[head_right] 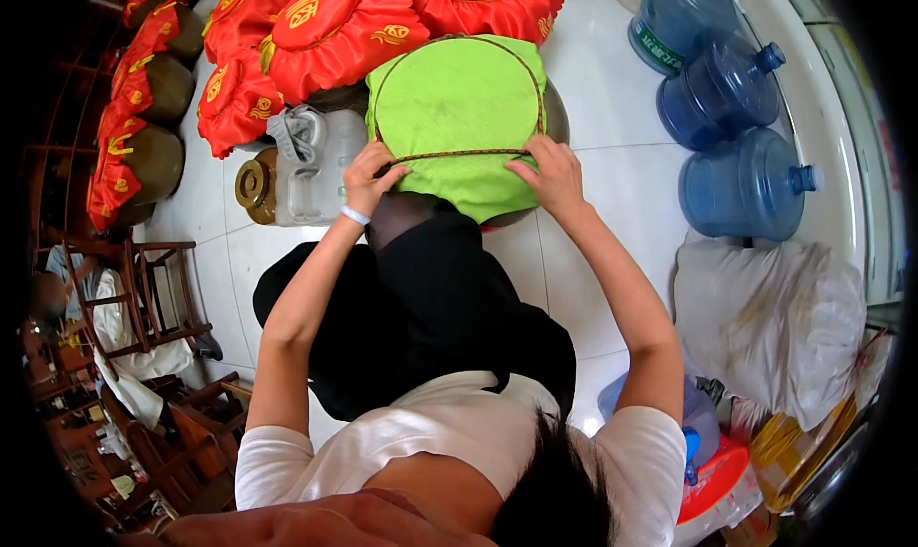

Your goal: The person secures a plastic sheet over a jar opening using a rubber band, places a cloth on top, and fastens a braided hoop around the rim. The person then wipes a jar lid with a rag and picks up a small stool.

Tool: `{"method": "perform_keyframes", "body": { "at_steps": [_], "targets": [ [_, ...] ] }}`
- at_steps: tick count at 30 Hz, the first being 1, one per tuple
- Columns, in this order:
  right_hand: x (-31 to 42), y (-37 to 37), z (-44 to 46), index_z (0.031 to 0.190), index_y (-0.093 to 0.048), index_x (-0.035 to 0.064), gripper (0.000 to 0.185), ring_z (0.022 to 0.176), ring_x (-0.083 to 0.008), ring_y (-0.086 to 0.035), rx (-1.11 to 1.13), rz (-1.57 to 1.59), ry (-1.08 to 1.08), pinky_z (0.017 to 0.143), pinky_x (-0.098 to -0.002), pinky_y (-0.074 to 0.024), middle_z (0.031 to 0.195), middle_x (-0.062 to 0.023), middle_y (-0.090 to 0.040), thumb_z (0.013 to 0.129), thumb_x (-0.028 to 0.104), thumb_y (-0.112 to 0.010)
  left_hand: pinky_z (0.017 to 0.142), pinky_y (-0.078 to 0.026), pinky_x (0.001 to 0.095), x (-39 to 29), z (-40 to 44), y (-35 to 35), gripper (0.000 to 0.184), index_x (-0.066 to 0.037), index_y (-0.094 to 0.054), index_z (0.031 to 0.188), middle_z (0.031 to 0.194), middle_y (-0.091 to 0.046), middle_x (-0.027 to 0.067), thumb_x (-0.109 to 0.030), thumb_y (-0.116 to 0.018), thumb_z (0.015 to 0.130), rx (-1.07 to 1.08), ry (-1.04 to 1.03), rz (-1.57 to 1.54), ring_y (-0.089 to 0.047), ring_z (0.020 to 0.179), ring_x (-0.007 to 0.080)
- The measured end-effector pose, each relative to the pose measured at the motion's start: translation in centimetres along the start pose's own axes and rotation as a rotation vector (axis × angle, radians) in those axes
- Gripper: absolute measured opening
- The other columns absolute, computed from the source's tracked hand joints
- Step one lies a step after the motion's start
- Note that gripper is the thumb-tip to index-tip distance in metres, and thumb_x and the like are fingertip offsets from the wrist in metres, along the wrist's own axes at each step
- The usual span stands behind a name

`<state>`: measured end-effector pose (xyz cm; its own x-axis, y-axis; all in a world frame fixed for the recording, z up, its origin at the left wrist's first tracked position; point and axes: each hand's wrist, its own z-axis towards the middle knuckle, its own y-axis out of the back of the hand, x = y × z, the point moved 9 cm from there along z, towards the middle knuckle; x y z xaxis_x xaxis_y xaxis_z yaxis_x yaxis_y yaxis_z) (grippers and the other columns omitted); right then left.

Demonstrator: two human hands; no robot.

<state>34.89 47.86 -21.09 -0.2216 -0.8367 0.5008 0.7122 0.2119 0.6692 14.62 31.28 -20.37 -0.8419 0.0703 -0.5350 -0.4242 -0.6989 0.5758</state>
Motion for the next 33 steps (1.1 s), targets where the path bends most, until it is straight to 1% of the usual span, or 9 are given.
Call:
{"method": "perform_keyframes", "body": {
  "at_steps": [2, 5, 10, 14, 16, 20, 25, 30, 33],
  "targets": [
    [0.4, 0.0, 0.1, 0.076, -0.056, 0.0050, 0.025, 0.065, -0.0268, -0.052, 0.020, -0.060, -0.003, 0.059, -0.0350, -0.0419, 0.079, -0.0064, -0.058, 0.066, 0.022, -0.071, 0.084, -0.045, 0.0376, 0.5, 0.1, -0.3, 0.022, 0.000, -0.057, 0.067, 0.068, -0.055, 0.0089, -0.011, -0.075, 0.059, 0.034, 0.060, -0.057, -0.057, 0.070, 0.0243],
    [0.4, -0.4, 0.2, 0.074, -0.056, 0.0050, 0.028, 0.060, -0.0265, -0.050, 0.019, -0.108, -0.016, 0.056, -0.0347, -0.0408, 0.076, -0.0057, -0.057, 0.065, 0.025, -0.073, 0.087, -0.044, 0.0380, 0.1, 0.3, -0.4, 0.022, -0.001, -0.057, 0.067, 0.068, -0.055, 0.0085, -0.011, -0.074, 0.059, 0.060, 0.022, -0.022, -0.057, 0.070, 0.0239],
    [0.5, -1.1, -0.3, 0.070, -0.055, 0.0047, 0.028, 0.058, -0.0258, -0.050, 0.011, -0.060, 0.064, 0.056, -0.0343, -0.0403, 0.072, -0.0059, -0.055, 0.063, 0.024, -0.074, 0.086, -0.045, 0.0386, 0.2, 0.2, -0.7, 0.023, -0.002, -0.056, 0.065, 0.068, -0.055, 0.0084, -0.014, -0.074, 0.060, 0.087, -0.019, 0.019, -0.057, 0.070, 0.0236],
    [0.6, -1.0, -0.9, 0.072, -0.055, 0.0042, 0.030, 0.058, -0.0253, -0.050, -0.056, -0.006, 0.084, 0.057, -0.0342, -0.0405, 0.074, -0.0061, -0.056, 0.062, 0.025, -0.074, 0.086, -0.045, 0.0379, -0.3, 0.2, -0.7, 0.022, -0.002, -0.057, 0.065, 0.069, -0.056, 0.0085, -0.016, -0.074, 0.061, 0.095, -0.063, 0.084, -0.057, 0.070, 0.0235],
    [0.0, -1.2, -1.3, 0.075, -0.055, 0.0038, 0.032, 0.059, -0.0252, -0.050, -0.040, 0.059, -0.047, 0.058, -0.0336, -0.0404, 0.078, -0.0064, -0.057, 0.062, 0.026, -0.075, 0.086, -0.046, 0.0376, -0.2, 0.2, -0.7, 0.022, -0.003, -0.057, 0.065, 0.068, -0.056, 0.0084, -0.016, -0.073, 0.061, 0.099, -0.052, 0.087, -0.057, 0.070, 0.0237],
    [0.7, -1.3, -1.4, 0.078, -0.056, 0.0035, 0.034, 0.061, -0.0246, -0.051, -0.015, 0.010, -0.140, 0.058, -0.0327, -0.0402, 0.081, -0.0066, -0.058, 0.062, 0.027, -0.075, 0.085, -0.046, 0.0377, -0.5, -0.1, -0.4, 0.021, -0.003, -0.057, 0.064, 0.068, -0.056, 0.0084, -0.016, -0.073, 0.061, 0.050, -0.060, 0.066, -0.057, 0.070, 0.0242],
    [1.7, -0.7, -1.4, 0.075, -0.055, 0.0041, 0.033, 0.056, -0.0206, -0.049, -0.125, -0.153, -0.045, 0.056, -0.0309, -0.0394, 0.078, -0.0032, -0.056, 0.063, 0.029, -0.073, 0.085, -0.047, 0.0376, -0.6, 0.0, -1.0, 0.019, -0.004, -0.058, 0.066, 0.067, -0.056, 0.0082, -0.015, -0.072, 0.061, 0.122, -0.120, 0.145, -0.057, 0.069, 0.0242],
    [1.3, -1.0, -1.6, 0.074, -0.057, 0.0043, 0.032, 0.060, -0.0227, -0.051, -0.134, -0.156, 0.008, 0.058, -0.0310, -0.0409, 0.078, -0.0041, -0.058, 0.061, 0.029, -0.074, 0.084, -0.048, 0.0369, -0.8, -0.2, -1.5, 0.017, -0.005, -0.059, 0.068, 0.068, -0.056, 0.0078, -0.014, -0.072, 0.061, 0.166, -0.179, 0.222, -0.058, 0.068, 0.0235],
    [1.4, -0.7, -1.6, 0.074, -0.058, 0.0046, 0.031, 0.064, -0.0233, -0.053, -0.139, -0.145, 0.029, 0.060, -0.0308, -0.0425, 0.078, -0.0047, -0.059, 0.062, 0.028, -0.074, 0.082, -0.049, 0.0362, -1.1, -0.4, -0.9, 0.018, -0.005, -0.060, 0.070, 0.071, -0.058, 0.0074, -0.015, -0.072, 0.062, 0.085, -0.173, 0.205, -0.059, 0.070, 0.0230]
  ]
}}
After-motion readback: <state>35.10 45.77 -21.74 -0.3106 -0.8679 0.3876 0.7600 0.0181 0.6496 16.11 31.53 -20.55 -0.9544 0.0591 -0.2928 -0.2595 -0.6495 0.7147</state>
